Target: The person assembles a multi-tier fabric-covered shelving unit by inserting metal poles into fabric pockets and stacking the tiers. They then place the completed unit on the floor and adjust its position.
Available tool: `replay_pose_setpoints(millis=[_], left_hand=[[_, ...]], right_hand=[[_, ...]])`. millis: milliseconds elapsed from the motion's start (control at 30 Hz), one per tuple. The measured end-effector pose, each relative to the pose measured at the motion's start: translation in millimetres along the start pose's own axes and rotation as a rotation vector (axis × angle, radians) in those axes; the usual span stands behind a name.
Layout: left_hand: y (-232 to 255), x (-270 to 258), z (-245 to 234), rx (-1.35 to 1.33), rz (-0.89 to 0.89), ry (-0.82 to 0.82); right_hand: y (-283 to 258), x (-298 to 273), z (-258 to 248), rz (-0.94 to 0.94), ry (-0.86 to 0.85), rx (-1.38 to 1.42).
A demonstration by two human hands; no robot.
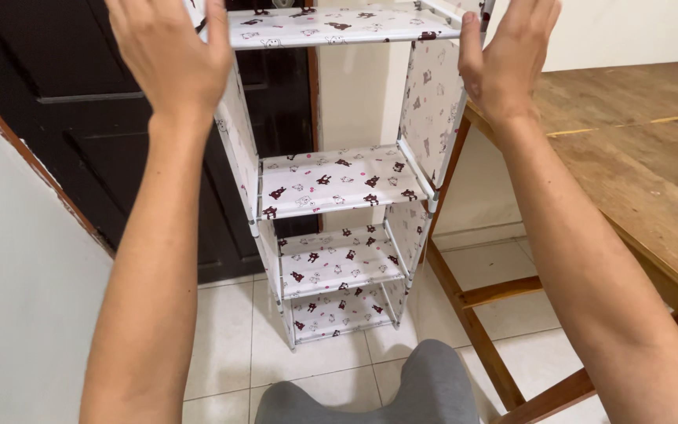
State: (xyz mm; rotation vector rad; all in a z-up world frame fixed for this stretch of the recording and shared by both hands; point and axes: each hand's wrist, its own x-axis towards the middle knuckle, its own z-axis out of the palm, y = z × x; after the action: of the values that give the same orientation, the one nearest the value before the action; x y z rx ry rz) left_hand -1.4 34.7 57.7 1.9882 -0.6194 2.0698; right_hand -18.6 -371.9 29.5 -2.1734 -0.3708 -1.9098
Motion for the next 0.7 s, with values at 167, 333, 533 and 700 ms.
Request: replay_pose_setpoints(millis=[167,333,533,700], left_hand=[[3,-11,6,0.032,-0.022,-0.103],[-16,-28,-5,0.144,0.129,-0.191],[-15,-34,-1,0.052,0.068,-0.227],[-4,-30,-3,0.082,0.037,-0.211]], right_hand=[[-1,-10,3,-0.103,-0.155,-0.119],[-3,-13,2,-0.148,-0.177,-0.054],[4,-18,11,-0.105,-0.15,-0.091],[6,-17,13,-0.105,-0.156,-0.065]])
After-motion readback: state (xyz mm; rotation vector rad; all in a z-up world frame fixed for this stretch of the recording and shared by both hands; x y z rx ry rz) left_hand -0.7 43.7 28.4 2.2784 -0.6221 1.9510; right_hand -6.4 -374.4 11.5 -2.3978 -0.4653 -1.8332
